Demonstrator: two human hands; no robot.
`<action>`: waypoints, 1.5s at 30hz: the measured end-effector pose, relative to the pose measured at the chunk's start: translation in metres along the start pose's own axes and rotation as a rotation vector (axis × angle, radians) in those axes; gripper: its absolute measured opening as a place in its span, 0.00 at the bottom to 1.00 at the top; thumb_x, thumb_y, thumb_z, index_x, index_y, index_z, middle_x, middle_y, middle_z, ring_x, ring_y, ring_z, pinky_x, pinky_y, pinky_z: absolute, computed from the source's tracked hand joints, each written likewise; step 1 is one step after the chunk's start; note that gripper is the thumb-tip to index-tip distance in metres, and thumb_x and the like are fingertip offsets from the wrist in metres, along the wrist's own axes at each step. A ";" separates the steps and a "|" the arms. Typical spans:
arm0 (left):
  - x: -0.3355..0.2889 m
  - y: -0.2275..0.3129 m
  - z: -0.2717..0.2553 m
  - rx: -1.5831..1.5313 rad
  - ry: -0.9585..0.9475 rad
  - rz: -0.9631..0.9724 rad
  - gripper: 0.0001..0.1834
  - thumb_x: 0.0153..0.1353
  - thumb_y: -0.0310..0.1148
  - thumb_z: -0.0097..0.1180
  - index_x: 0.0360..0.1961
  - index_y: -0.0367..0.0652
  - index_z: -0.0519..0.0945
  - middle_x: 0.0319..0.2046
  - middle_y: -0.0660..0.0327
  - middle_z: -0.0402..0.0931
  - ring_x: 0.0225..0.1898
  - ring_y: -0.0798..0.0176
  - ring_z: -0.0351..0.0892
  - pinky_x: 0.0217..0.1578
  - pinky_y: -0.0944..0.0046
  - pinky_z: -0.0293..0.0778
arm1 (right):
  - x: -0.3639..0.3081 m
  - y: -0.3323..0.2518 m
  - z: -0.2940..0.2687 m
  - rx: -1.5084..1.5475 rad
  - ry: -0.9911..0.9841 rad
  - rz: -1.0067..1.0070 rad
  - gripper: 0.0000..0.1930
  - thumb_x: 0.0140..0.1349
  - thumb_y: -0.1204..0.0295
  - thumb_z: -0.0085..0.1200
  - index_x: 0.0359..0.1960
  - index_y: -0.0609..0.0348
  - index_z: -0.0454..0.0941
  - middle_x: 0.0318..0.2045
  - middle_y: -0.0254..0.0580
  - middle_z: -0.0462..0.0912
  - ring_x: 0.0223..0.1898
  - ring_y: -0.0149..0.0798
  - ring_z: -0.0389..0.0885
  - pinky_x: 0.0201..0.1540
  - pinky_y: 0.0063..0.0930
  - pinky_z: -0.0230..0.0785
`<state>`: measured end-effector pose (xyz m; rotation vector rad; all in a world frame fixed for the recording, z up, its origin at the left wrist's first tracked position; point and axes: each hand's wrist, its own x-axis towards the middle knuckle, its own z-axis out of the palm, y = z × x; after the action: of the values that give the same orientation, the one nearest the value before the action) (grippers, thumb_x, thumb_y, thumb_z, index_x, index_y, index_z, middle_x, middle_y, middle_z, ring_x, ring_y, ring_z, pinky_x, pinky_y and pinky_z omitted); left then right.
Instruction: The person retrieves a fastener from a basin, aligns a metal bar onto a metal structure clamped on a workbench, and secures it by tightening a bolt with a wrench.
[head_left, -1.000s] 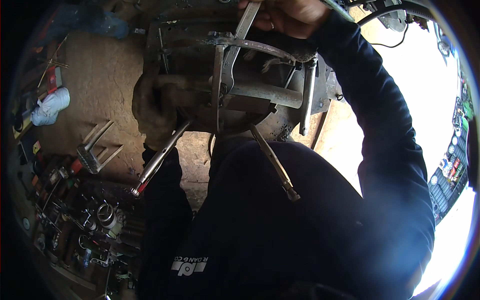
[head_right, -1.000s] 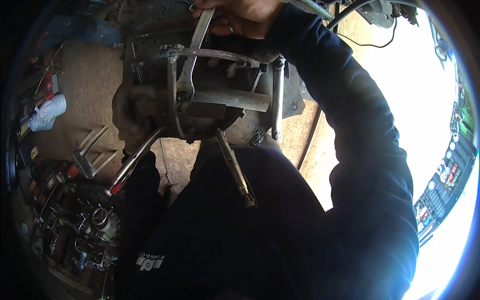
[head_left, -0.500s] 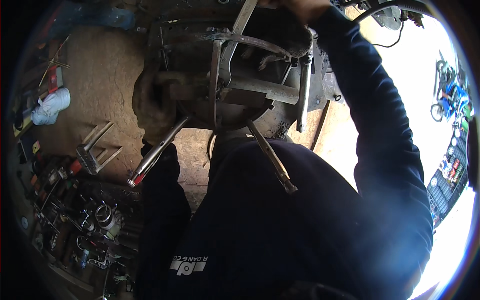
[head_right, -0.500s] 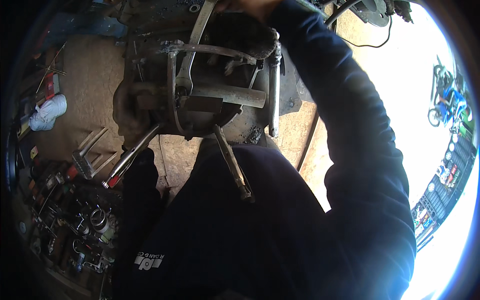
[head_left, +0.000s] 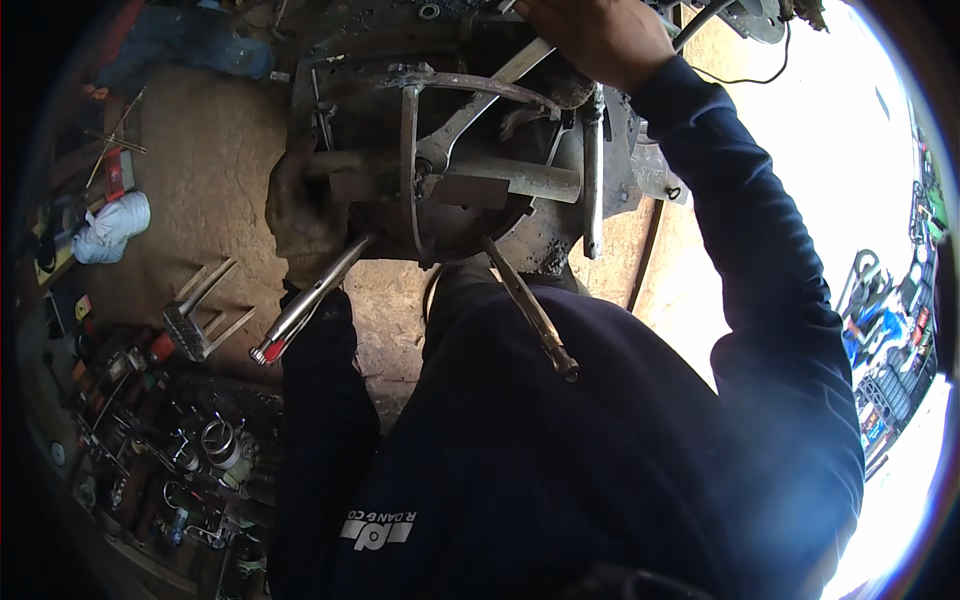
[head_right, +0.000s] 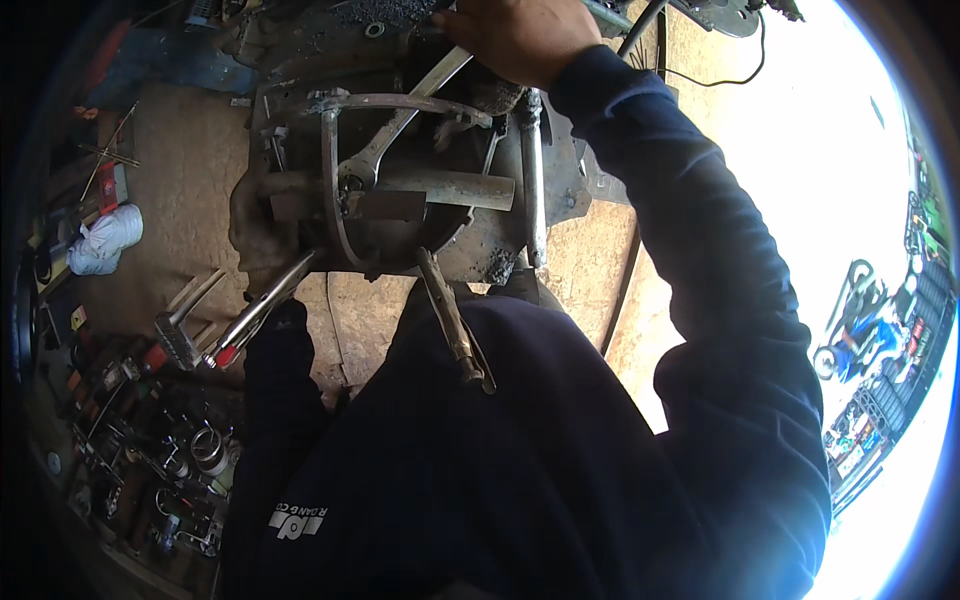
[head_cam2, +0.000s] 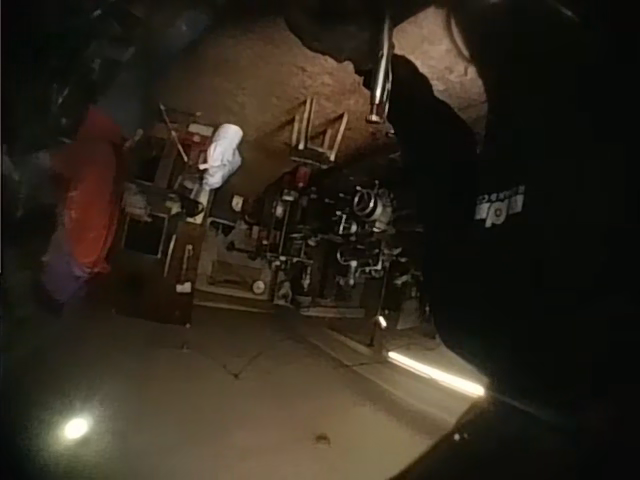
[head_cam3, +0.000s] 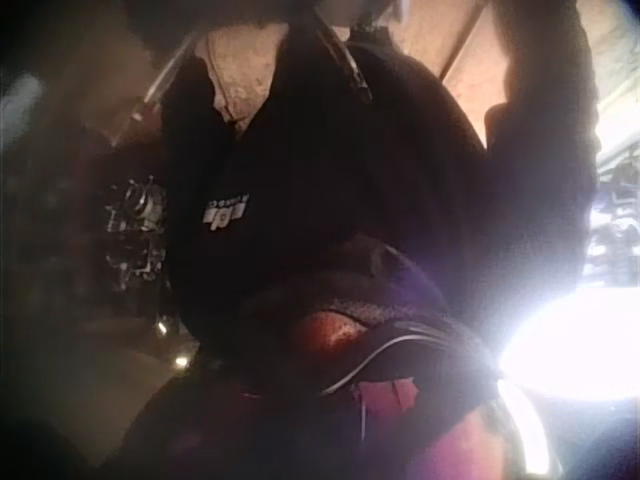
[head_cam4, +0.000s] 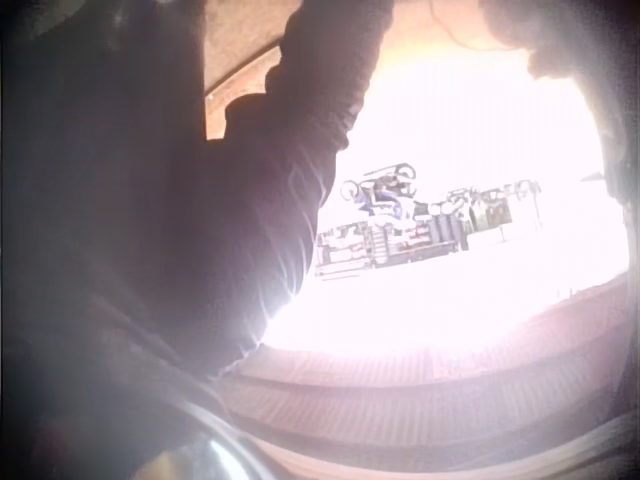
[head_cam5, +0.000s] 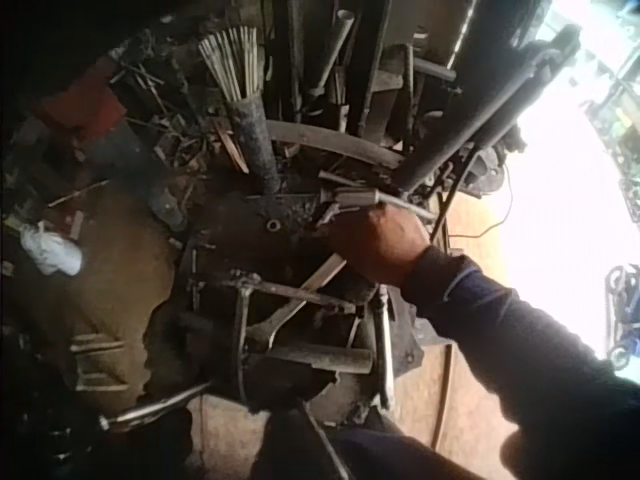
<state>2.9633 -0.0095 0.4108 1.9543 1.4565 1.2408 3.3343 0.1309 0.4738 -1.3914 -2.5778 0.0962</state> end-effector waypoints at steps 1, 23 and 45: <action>-0.002 -0.001 -0.001 -0.004 -0.001 0.002 0.30 0.66 0.40 0.67 0.64 0.37 0.73 0.37 0.55 0.87 0.42 0.53 0.87 0.47 0.56 0.81 | -0.002 0.006 0.002 -0.024 0.049 -0.131 0.08 0.61 0.67 0.58 0.37 0.55 0.84 0.34 0.42 0.84 0.35 0.48 0.85 0.34 0.42 0.79; 0.017 0.022 0.004 0.001 -0.090 -0.023 0.39 0.71 0.55 0.57 0.69 0.33 0.70 0.33 0.61 0.86 0.33 0.67 0.83 0.38 0.64 0.77 | 0.103 0.039 0.036 0.236 -0.057 -0.240 0.15 0.68 0.58 0.56 0.42 0.54 0.87 0.34 0.46 0.87 0.35 0.46 0.86 0.41 0.43 0.79; 0.010 -0.007 0.013 0.176 0.060 0.132 0.36 0.66 0.55 0.65 0.59 0.31 0.76 0.45 0.46 0.84 0.41 0.44 0.87 0.40 0.51 0.85 | 0.213 -0.035 0.112 0.235 -0.229 -0.598 0.17 0.73 0.60 0.50 0.31 0.56 0.83 0.30 0.47 0.84 0.32 0.47 0.81 0.39 0.47 0.75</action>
<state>2.9703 0.0047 0.4027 2.1776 1.5334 1.2748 3.1682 0.2938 0.4029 -0.5208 -2.9299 0.4633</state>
